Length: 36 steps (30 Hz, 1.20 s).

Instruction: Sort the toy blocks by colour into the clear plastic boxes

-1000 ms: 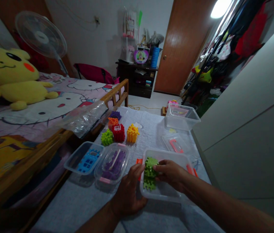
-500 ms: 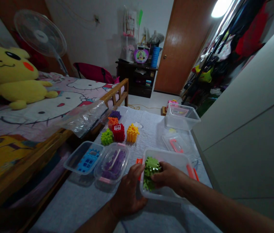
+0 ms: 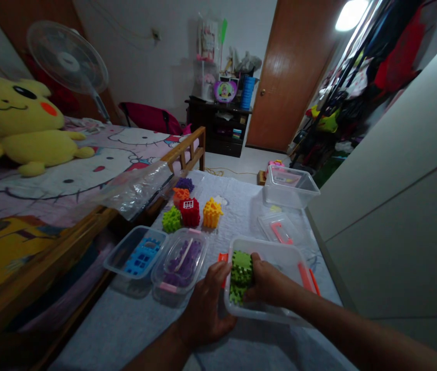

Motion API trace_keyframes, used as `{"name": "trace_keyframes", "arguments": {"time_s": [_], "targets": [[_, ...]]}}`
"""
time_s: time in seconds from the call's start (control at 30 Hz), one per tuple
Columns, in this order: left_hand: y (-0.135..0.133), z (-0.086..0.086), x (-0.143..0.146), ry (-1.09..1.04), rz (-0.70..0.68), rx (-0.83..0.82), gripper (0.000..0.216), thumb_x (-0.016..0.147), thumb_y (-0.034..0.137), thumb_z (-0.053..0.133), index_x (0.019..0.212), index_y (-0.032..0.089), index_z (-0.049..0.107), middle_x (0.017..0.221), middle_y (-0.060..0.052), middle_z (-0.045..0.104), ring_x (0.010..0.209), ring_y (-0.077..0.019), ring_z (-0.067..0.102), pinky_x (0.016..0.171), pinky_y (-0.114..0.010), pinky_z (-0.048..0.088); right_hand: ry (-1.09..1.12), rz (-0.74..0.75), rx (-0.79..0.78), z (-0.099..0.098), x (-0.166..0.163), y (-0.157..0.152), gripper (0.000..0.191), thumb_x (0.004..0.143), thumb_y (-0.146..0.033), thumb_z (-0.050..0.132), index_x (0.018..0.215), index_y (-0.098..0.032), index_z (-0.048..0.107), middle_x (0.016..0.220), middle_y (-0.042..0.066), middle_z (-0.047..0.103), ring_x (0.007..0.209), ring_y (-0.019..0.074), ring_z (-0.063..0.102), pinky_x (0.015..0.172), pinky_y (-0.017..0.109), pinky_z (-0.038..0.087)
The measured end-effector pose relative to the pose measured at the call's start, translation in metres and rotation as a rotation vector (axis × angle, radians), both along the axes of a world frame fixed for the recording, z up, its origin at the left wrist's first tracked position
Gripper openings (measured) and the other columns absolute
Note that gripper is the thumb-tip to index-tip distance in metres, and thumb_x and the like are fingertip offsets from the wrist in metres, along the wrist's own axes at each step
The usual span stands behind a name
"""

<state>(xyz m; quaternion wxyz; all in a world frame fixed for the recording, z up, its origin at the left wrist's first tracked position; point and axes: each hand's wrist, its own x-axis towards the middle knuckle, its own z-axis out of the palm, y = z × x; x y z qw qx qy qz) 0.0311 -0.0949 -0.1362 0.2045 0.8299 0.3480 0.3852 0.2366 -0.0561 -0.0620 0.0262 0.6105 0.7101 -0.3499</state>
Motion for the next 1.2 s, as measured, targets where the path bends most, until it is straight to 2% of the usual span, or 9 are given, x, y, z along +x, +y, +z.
{"name": "trace_keyframes", "arguments": {"time_s": [0.1,0.27,0.47,0.6,0.8,0.93,1.0,1.2], "targets": [[0.0,-0.001,0.0,-0.009,-0.006,-0.003,0.087,0.076,0.031,0.06,0.151,0.021,0.016,0.142,-0.018,0.041,0.133,-0.0345,0.043,0.103,-0.048,0.044,-0.047,-0.017,0.016,-0.002,0.001,-0.002,0.078,0.062,-0.024,0.076,0.131,-0.008,0.044,0.115,0.019,0.068,0.102,0.0281,0.066,0.075,0.029,0.047],[0.0,-0.002,0.001,-0.005,-0.003,-0.005,0.086,0.077,0.031,0.059,0.151,0.021,0.015,0.142,-0.018,0.04,0.133,-0.0343,0.043,0.104,-0.049,0.044,-0.066,-0.004,0.018,0.006,0.001,-0.004,0.066,0.063,-0.025,0.077,0.123,-0.012,0.052,0.118,0.019,0.066,0.104,0.0286,0.065,0.078,0.03,0.046],[0.001,-0.001,0.0,-0.014,-0.016,-0.018,0.088,0.077,0.035,0.061,0.151,0.022,0.015,0.143,-0.018,0.042,0.133,-0.036,0.044,0.104,-0.05,0.043,-0.11,0.037,0.075,0.001,-0.003,-0.004,0.084,0.062,-0.029,0.079,0.135,-0.008,0.043,0.122,0.023,0.065,0.111,0.0332,0.063,0.084,0.033,0.046],[0.001,-0.001,0.0,-0.02,-0.012,-0.014,0.086,0.077,0.033,0.06,0.151,0.021,0.016,0.143,-0.019,0.041,0.134,-0.0357,0.043,0.105,-0.05,0.043,-0.167,0.063,0.104,-0.002,-0.005,-0.004,0.079,0.068,-0.029,0.072,0.137,-0.006,0.042,0.119,0.021,0.067,0.107,0.033,0.065,0.081,0.033,0.047],[0.001,-0.002,0.001,0.009,-0.006,0.009,0.088,0.076,0.031,0.059,0.151,0.021,0.015,0.141,-0.018,0.042,0.133,-0.0343,0.043,0.105,-0.05,0.043,-0.236,0.077,0.122,0.003,-0.008,-0.004,0.072,0.071,-0.025,0.068,0.135,-0.003,0.044,0.114,0.024,0.068,0.101,0.0339,0.067,0.075,0.034,0.048],[0.0,-0.001,0.0,0.048,0.021,0.027,0.087,0.077,0.03,0.059,0.151,0.02,0.015,0.143,-0.018,0.041,0.135,-0.0335,0.041,0.106,-0.049,0.043,-0.192,0.071,0.121,0.009,-0.007,-0.005,0.083,0.068,-0.032,0.074,0.138,-0.003,0.04,0.119,0.025,0.066,0.106,0.0351,0.065,0.08,0.035,0.047],[-0.002,0.001,0.001,0.09,0.038,0.038,0.087,0.077,0.029,0.06,0.151,0.02,0.016,0.144,-0.018,0.04,0.136,-0.0337,0.04,0.106,-0.049,0.044,-0.16,0.059,0.105,0.015,-0.006,-0.006,0.084,0.067,-0.035,0.077,0.137,-0.004,0.042,0.121,0.025,0.065,0.108,0.0348,0.064,0.08,0.035,0.046],[-0.013,0.021,0.001,0.23,0.13,0.035,0.089,0.079,0.031,0.065,0.152,0.016,0.017,0.153,-0.022,0.03,0.139,-0.0358,0.037,0.106,-0.049,0.044,-0.165,0.05,0.1,0.03,-0.004,-0.011,0.066,0.072,-0.032,0.073,0.128,-0.009,0.048,0.112,0.02,0.068,0.1,0.0333,0.066,0.074,0.033,0.044]]}}
